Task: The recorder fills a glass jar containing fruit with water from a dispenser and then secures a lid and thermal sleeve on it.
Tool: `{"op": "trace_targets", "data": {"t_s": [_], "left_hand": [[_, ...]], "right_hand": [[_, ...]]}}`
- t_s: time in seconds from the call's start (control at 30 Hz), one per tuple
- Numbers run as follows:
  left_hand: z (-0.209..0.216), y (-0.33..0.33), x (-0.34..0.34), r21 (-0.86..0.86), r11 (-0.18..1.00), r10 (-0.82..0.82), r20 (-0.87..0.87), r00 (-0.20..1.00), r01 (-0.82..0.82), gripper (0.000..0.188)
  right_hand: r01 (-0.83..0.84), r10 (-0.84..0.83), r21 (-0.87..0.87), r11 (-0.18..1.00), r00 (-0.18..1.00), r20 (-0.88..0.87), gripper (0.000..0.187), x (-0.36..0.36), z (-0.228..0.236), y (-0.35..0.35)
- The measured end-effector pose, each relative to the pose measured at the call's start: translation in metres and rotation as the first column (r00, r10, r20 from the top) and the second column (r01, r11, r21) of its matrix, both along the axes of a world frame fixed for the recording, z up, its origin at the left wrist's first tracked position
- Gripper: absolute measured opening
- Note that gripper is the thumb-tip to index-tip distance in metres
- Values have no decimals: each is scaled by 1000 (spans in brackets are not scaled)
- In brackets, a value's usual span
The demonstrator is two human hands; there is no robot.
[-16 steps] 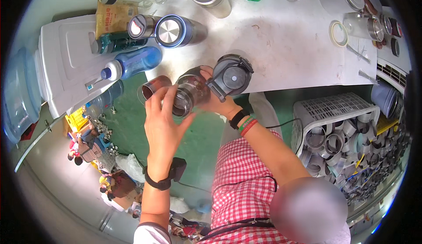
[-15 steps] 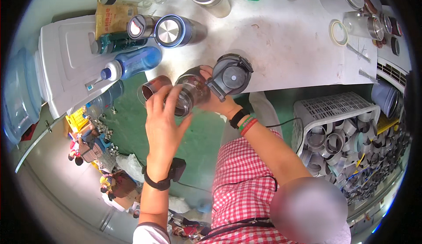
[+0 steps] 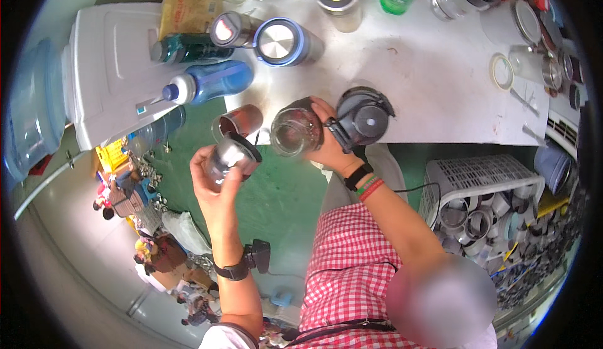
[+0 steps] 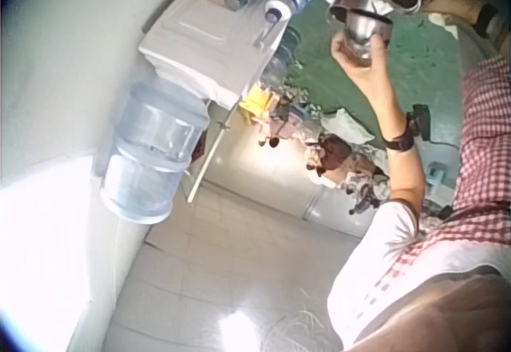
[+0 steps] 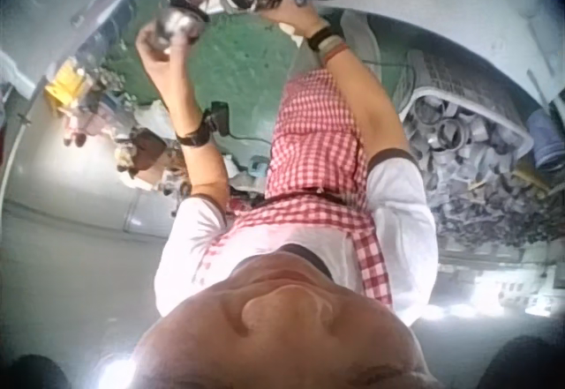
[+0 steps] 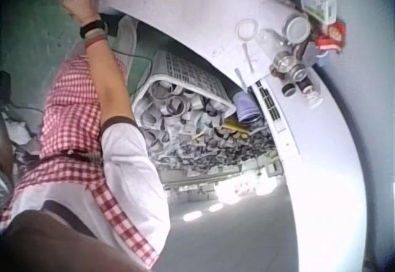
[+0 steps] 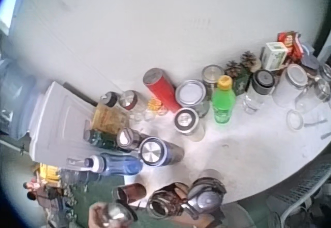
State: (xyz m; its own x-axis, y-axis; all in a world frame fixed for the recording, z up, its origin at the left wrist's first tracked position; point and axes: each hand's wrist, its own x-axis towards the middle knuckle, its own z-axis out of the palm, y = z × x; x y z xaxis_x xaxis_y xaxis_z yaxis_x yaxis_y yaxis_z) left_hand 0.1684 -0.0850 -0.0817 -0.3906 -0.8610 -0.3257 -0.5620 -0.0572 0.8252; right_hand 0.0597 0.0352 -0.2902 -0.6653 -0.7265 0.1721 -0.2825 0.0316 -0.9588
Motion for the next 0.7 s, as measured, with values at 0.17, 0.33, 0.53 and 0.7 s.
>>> {"op": "trace_targets", "data": {"t_s": [0.17,0.33,0.53,0.7], "left_hand": [[-18,0,47,399,906,323,-430,843,-143,68],[-38,14,53,564,822,404,-479,779,-80,74],[-66,38,83,659,738,555,-467,689,-147,76],[-80,43,93,716,695,539,-452,711,-72,82]], "right_hand": [[-82,82,-8,997,995,52,123,3,13,12],[-41,34,86,995,997,75,118,10,18,17],[-24,26,24,999,998,-64,119,-2,22,0],[-17,17,-20,1000,1000,-18,116,-7,19,-1]]}}
